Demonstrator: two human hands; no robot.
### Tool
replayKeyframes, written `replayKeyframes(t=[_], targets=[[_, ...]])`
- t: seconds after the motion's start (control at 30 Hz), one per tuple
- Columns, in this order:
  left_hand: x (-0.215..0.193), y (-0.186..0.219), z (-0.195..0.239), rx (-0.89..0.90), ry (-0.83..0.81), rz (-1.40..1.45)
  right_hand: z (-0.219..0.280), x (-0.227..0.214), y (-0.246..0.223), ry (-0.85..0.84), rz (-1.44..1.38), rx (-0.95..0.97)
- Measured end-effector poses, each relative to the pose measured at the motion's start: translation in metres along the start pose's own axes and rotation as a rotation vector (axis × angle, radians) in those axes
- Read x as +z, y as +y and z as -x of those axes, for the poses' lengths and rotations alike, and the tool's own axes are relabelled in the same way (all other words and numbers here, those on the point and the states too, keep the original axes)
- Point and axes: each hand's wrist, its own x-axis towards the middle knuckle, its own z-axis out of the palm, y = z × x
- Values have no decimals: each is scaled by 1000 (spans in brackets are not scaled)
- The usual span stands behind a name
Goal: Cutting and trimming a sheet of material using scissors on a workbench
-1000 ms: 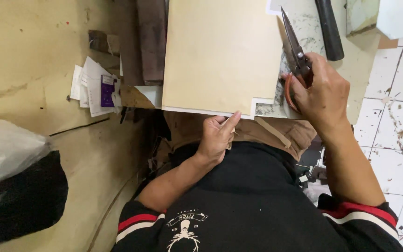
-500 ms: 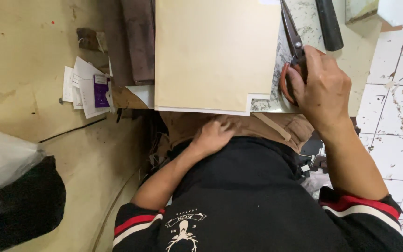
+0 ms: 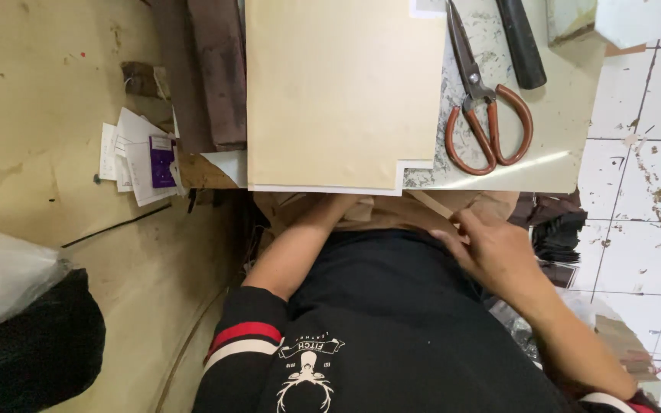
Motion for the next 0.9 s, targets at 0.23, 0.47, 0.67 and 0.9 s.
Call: replayKeyframes(t=[0.23, 0.47, 0.67, 0.9], targets=[[5, -10, 7, 52, 85, -77, 9, 178, 104, -261, 409, -16], [6, -12, 11, 117, 179, -156, -51, 136, 63, 258, 183, -66], [2, -16, 9, 174, 247, -218, -43, 118, 54, -10, 115, -75], [-49, 50, 46, 735, 610, -492, -20, 112, 52, -388, 37, -63]])
